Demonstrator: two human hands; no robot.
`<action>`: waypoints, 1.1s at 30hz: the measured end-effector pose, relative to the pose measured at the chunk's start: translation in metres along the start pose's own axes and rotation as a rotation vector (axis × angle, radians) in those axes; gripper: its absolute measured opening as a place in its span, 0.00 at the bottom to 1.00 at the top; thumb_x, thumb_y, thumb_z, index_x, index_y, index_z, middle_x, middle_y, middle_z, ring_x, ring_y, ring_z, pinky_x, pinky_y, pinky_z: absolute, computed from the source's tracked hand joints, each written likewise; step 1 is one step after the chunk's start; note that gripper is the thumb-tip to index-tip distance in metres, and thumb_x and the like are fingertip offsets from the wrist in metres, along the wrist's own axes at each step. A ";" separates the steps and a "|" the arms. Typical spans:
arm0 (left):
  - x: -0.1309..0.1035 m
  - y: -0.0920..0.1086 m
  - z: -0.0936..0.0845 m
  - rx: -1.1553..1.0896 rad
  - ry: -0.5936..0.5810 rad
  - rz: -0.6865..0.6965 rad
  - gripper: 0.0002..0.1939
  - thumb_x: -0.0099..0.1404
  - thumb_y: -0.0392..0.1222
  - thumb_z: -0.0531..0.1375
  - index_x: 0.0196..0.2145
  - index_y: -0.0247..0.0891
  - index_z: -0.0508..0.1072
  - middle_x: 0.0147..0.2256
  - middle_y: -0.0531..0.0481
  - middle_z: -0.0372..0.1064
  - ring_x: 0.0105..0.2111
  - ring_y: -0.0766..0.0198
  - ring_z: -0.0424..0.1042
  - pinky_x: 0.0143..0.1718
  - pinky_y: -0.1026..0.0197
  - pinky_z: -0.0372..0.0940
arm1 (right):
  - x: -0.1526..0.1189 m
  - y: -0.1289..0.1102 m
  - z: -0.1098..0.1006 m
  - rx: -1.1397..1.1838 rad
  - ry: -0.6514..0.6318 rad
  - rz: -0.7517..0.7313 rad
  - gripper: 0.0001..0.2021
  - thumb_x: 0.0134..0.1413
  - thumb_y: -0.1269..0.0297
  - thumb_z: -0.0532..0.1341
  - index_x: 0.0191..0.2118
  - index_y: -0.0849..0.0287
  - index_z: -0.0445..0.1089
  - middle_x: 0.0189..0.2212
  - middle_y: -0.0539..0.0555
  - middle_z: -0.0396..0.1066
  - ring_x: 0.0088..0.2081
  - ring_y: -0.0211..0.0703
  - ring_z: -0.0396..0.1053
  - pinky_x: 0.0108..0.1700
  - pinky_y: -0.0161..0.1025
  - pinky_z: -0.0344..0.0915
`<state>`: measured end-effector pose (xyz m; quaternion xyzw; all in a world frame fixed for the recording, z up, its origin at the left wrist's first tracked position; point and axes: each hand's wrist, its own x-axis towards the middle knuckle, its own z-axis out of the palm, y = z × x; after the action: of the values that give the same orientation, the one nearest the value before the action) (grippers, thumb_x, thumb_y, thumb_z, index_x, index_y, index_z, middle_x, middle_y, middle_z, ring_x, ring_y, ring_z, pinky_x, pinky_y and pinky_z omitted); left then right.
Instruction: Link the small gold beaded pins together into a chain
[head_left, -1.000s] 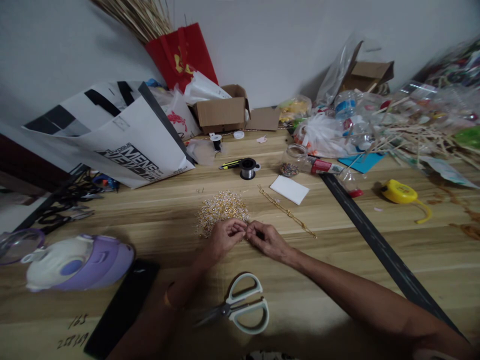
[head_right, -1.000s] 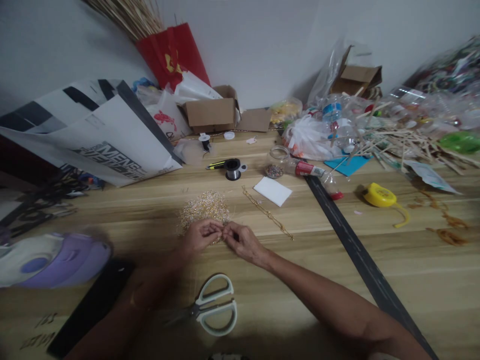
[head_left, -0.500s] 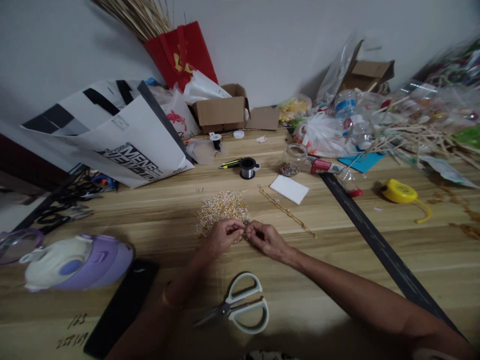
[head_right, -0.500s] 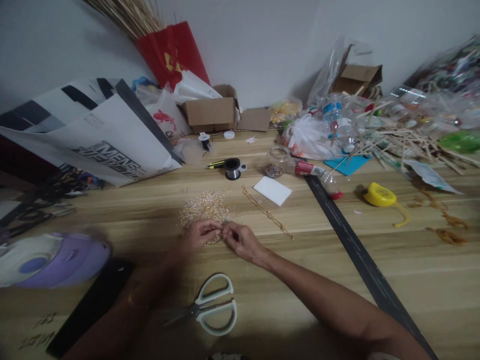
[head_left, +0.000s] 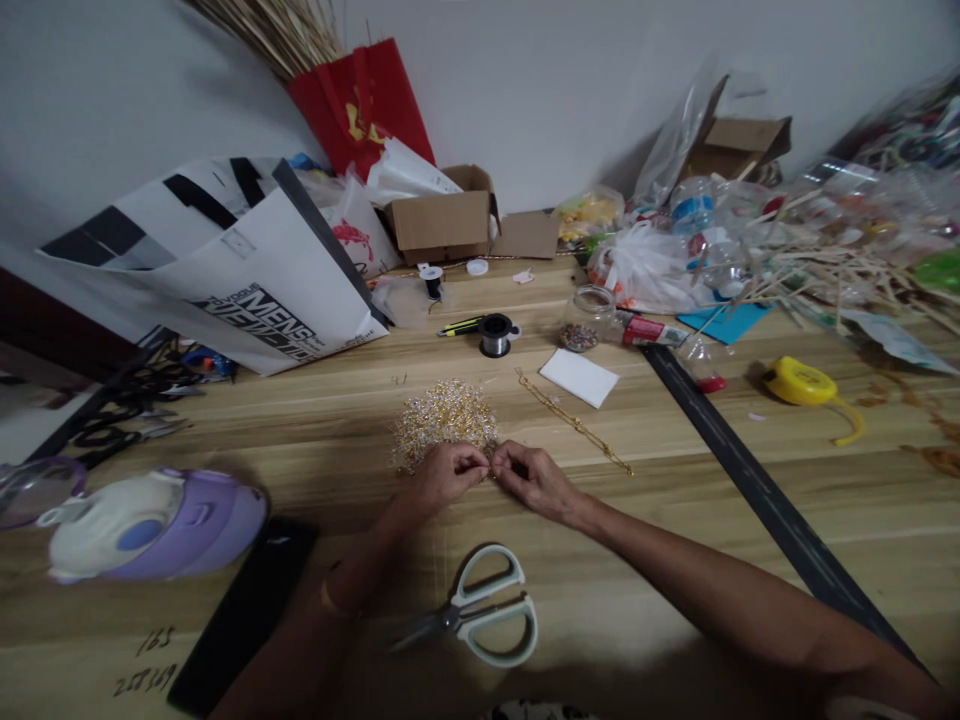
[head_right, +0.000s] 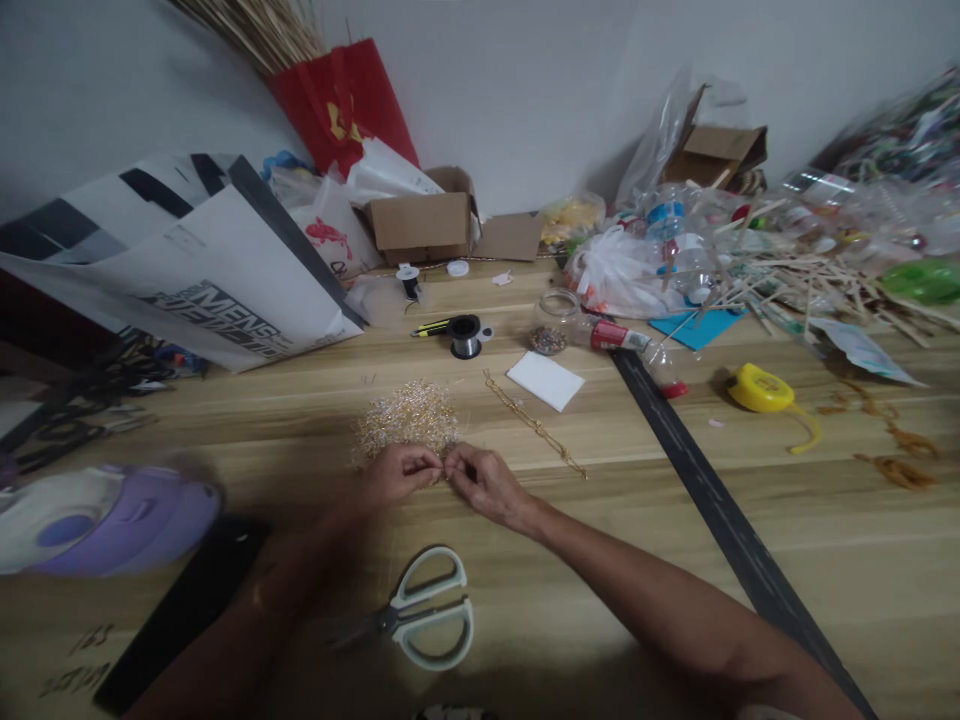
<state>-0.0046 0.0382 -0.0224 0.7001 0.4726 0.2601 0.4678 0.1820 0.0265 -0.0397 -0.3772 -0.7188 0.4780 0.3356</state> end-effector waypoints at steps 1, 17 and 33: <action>0.000 0.000 0.000 0.002 -0.005 -0.001 0.06 0.53 0.38 0.60 0.26 0.32 0.75 0.23 0.50 0.70 0.23 0.68 0.66 0.26 0.68 0.60 | 0.000 0.000 0.000 0.001 -0.001 -0.002 0.03 0.55 0.69 0.55 0.31 0.61 0.64 0.22 0.47 0.60 0.24 0.34 0.56 0.26 0.30 0.51; 0.000 0.002 -0.002 0.000 0.003 -0.010 0.06 0.53 0.39 0.59 0.25 0.32 0.72 0.21 0.52 0.67 0.22 0.69 0.64 0.25 0.68 0.59 | 0.000 0.001 0.000 0.017 -0.011 -0.015 0.04 0.57 0.68 0.54 0.32 0.61 0.64 0.22 0.46 0.59 0.24 0.33 0.55 0.26 0.30 0.51; -0.003 0.010 0.001 0.264 0.183 0.199 0.05 0.55 0.33 0.56 0.25 0.35 0.71 0.22 0.53 0.68 0.22 0.70 0.65 0.24 0.69 0.59 | 0.000 -0.001 -0.001 0.042 -0.031 -0.019 0.03 0.54 0.71 0.55 0.30 0.61 0.64 0.21 0.46 0.59 0.24 0.33 0.55 0.26 0.30 0.50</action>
<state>-0.0009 0.0343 -0.0138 0.7720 0.4716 0.3035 0.2991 0.1832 0.0269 -0.0388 -0.3558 -0.7173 0.4954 0.3369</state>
